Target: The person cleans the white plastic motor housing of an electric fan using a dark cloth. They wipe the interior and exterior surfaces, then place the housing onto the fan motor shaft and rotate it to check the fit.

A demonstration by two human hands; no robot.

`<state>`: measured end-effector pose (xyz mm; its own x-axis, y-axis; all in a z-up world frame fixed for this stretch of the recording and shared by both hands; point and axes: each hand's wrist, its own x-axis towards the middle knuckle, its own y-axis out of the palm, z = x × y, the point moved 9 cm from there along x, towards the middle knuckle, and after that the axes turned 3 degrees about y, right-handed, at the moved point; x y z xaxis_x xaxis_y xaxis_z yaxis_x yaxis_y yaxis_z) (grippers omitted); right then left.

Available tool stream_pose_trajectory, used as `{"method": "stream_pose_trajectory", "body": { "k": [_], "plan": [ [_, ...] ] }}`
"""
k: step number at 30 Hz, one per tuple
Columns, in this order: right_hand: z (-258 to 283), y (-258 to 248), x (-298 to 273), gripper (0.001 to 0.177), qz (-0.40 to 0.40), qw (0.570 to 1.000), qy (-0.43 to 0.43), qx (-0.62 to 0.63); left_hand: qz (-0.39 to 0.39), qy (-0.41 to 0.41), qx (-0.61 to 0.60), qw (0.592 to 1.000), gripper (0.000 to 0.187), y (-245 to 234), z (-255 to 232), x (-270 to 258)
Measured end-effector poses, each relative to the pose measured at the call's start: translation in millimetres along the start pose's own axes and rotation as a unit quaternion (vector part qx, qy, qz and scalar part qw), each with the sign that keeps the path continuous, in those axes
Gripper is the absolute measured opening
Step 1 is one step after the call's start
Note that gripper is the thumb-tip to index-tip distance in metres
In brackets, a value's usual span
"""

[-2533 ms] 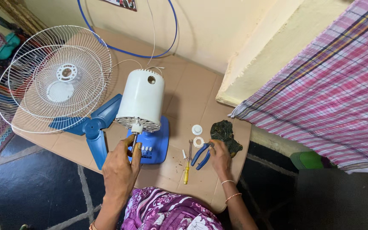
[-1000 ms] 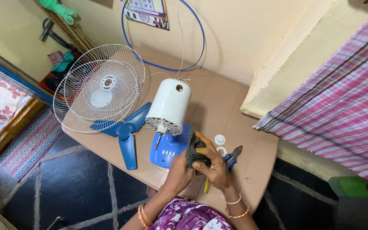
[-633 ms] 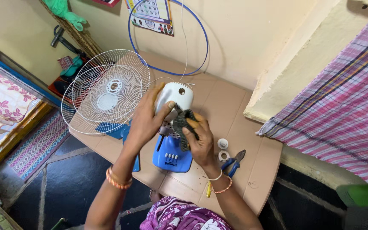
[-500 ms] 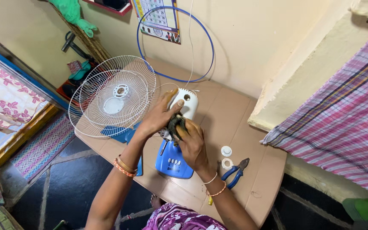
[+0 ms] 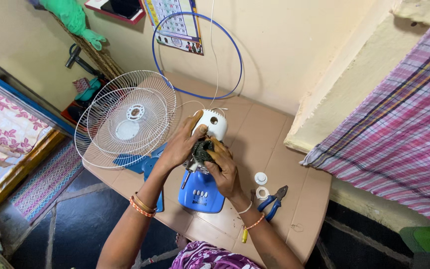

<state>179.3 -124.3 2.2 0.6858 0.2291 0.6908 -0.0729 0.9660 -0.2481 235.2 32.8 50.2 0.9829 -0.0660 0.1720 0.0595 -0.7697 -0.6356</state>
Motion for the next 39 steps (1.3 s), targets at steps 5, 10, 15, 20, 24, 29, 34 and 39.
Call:
{"method": "stream_pose_trajectory", "body": {
  "k": [5,10,15,20,24,29,34,39],
  "plan": [
    [-68.2,-4.2,28.3,0.035,-0.133,0.94,0.278,0.147,0.0,-0.021,0.014,1.0,0.098,-4.0,1.9,-2.6],
    [-72.6,-29.4,40.5,0.031,-0.165,0.953,0.243,0.081,0.015,-0.015,-0.049,0.999,0.12,-1.4,-16.2,1.6],
    [-22.2,-17.1,68.4,0.029,-0.068,0.995,-0.044,-0.062,0.072,-0.059,-0.105,0.99,0.109,3.4,-16.8,3.8],
    [-93.1,-24.1,70.8,0.032,-0.118,0.929,0.329,0.119,0.061,-0.044,-0.102,0.992,0.119,-0.1,-21.6,1.3],
    [-58.1,-19.8,74.8,0.036,-0.102,0.987,0.114,0.037,0.051,-0.027,-0.071,0.996,0.119,-0.9,-23.2,5.7],
    [-98.5,3.6,31.3,0.041,-0.168,0.898,0.292,0.283,0.042,-0.034,-0.08,0.995,0.117,-7.7,-22.3,5.8],
    [-113.3,36.3,-54.7,0.034,-0.204,0.893,0.346,0.203,0.043,-0.104,-0.095,0.989,0.114,-4.4,-12.0,-1.9],
    [-183.1,57.0,-126.2,0.036,-0.192,0.826,0.479,0.225,0.039,-0.02,-0.094,0.995,0.117,-1.9,-22.6,2.0]
  ]
}}
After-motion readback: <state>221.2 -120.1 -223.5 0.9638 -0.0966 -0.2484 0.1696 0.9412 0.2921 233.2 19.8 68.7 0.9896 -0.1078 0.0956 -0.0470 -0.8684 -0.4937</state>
